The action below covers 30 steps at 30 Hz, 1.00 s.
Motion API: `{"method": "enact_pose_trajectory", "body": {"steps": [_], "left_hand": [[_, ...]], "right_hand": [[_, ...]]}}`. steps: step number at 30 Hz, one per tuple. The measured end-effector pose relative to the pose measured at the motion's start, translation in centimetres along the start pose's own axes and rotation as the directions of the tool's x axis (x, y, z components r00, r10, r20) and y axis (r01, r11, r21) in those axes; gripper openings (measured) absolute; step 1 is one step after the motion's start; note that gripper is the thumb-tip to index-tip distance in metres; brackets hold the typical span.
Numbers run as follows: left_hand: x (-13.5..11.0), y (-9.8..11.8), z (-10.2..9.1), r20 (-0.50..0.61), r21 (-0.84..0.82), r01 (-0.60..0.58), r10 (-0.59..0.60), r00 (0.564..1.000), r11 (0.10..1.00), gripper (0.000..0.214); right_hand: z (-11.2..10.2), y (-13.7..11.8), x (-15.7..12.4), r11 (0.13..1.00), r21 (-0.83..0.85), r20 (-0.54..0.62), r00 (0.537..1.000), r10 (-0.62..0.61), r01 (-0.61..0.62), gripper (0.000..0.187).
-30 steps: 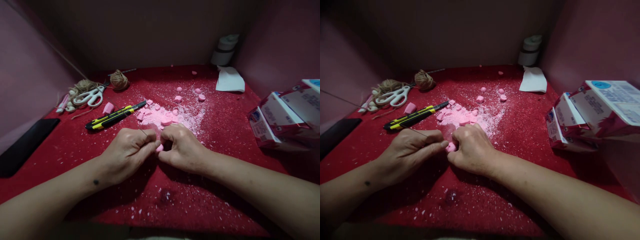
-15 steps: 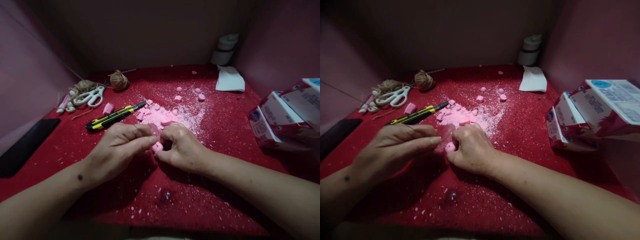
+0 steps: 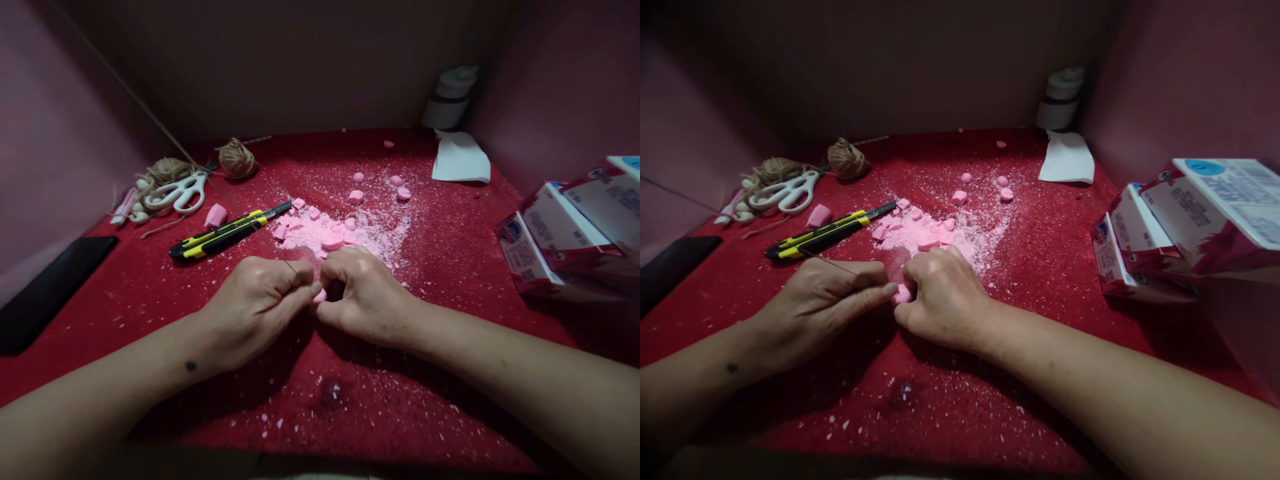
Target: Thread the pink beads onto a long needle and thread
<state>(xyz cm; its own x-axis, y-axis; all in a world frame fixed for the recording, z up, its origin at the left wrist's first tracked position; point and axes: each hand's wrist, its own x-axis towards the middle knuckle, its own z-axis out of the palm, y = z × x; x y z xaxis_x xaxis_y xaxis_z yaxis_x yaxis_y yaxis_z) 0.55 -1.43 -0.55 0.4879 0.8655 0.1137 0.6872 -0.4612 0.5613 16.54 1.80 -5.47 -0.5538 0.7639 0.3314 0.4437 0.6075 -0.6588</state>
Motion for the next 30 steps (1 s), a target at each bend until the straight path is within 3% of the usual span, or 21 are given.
{"method": "enact_pose_trajectory", "body": {"steps": [5, 9, 13, 21, 30], "left_hand": [[-0.1, -0.4, 0.5, 0.012, 0.004, -0.021, 0.021, 1.0, 1.0, 0.028], [0.1, -0.1, -0.1, 0.054, -0.116, 0.084, -0.078, 0.995, 0.99, 0.029], [0.2, 0.6, -1.0, -0.021, -0.214, 0.13, -0.138, 0.99, 0.968, 0.027], [0.1, 0.3, -0.7, -0.03, -0.142, 0.074, -0.079, 0.996, 0.987, 0.03], [0.1, -0.5, 0.3, 0.06, -0.086, 0.071, -0.066, 0.996, 0.994, 0.029]], "right_hand": [[0.0, 0.0, 0.0, 1.0, -0.006, -0.003, 1.0, -0.017, 0.017, 0.011], [-0.1, 0.0, 0.0, 1.0, -0.007, 0.006, 1.0, -0.01, 0.01, 0.014], [-0.1, -0.1, 0.0, 1.0, -0.01, 0.03, 1.0, 0.009, -0.008, 0.017], [-0.2, -0.1, 0.0, 1.0, 0.0, 0.03, 0.999, 0.017, -0.017, 0.017], [-0.1, 0.0, 0.0, 1.0, -0.007, 0.012, 1.0, -0.008, 0.009, 0.011]]}}
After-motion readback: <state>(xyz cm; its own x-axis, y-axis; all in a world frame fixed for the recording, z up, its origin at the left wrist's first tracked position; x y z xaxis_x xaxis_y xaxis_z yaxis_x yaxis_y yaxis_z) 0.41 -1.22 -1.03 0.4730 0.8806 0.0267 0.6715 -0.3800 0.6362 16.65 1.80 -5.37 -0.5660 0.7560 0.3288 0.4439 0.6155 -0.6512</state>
